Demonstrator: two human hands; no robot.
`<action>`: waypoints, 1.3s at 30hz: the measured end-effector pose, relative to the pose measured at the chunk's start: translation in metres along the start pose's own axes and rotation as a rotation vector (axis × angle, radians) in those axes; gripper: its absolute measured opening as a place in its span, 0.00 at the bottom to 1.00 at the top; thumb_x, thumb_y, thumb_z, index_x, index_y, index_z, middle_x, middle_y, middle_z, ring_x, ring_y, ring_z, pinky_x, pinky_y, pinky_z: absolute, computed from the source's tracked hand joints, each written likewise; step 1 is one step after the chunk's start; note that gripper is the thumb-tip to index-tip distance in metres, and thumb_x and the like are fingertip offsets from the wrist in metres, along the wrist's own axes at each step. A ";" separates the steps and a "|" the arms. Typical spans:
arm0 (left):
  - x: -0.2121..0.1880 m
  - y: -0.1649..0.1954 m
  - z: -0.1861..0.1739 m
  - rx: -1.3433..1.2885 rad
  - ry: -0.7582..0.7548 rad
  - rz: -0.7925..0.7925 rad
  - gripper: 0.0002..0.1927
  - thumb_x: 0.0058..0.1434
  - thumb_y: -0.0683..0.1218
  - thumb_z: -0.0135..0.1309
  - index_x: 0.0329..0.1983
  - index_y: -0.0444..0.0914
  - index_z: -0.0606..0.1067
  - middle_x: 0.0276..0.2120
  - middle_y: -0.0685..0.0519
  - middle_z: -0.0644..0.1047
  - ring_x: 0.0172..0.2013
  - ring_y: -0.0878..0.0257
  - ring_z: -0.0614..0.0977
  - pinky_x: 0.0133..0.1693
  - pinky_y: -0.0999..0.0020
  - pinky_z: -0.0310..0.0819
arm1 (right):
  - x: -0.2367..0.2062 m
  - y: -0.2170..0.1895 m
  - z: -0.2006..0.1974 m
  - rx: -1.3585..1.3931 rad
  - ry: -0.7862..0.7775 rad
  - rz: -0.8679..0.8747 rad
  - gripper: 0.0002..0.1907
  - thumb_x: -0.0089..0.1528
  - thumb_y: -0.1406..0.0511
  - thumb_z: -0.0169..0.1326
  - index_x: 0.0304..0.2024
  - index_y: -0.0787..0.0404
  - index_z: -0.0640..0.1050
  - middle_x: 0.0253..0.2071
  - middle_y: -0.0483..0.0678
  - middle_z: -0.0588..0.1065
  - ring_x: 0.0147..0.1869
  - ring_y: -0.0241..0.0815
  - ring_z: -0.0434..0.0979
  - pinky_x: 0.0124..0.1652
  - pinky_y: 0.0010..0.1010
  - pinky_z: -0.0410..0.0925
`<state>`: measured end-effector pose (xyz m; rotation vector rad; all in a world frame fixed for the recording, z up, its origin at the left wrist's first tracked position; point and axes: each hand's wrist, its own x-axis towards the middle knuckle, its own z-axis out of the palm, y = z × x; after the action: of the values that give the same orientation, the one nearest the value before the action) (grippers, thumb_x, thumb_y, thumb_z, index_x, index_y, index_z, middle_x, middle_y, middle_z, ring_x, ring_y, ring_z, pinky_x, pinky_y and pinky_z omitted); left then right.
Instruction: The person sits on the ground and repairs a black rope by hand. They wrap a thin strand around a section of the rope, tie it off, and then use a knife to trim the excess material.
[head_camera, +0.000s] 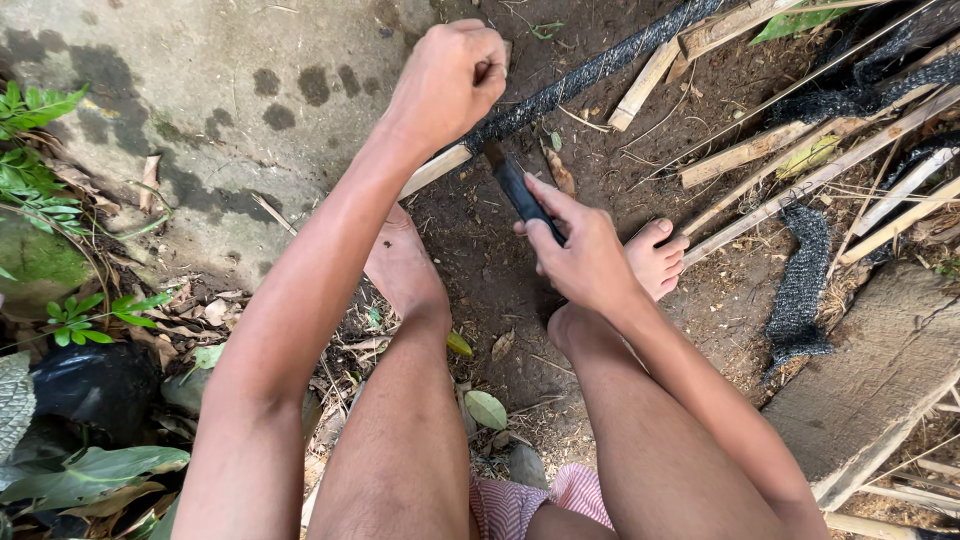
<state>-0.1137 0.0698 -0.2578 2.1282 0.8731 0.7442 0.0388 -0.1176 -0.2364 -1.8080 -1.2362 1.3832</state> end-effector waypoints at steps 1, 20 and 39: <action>-0.001 -0.002 0.000 -0.002 0.007 -0.055 0.05 0.55 0.38 0.59 0.27 0.34 0.74 0.27 0.48 0.77 0.25 0.54 0.82 0.31 0.60 0.76 | -0.004 0.002 -0.003 0.024 0.000 0.015 0.29 0.66 0.70 0.51 0.71 0.60 0.67 0.39 0.48 0.82 0.24 0.28 0.76 0.25 0.20 0.73; -0.017 0.010 0.030 0.354 -0.077 0.041 0.03 0.63 0.47 0.61 0.36 0.44 0.79 0.34 0.56 0.76 0.42 0.55 0.79 0.42 0.53 0.66 | 0.010 0.020 -0.015 0.172 0.153 0.055 0.29 0.68 0.71 0.50 0.72 0.62 0.64 0.43 0.48 0.80 0.26 0.27 0.73 0.23 0.19 0.67; -0.020 0.009 0.036 0.428 -0.102 0.024 0.06 0.67 0.42 0.52 0.43 0.34 0.71 0.41 0.45 0.74 0.45 0.48 0.77 0.43 0.52 0.71 | 0.017 0.014 -0.007 0.133 0.199 0.004 0.29 0.67 0.71 0.49 0.72 0.63 0.64 0.42 0.49 0.81 0.26 0.28 0.75 0.25 0.20 0.70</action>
<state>-0.0973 0.0356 -0.2765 2.5286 1.0233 0.4837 0.0513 -0.1074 -0.2530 -1.8071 -1.0150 1.2228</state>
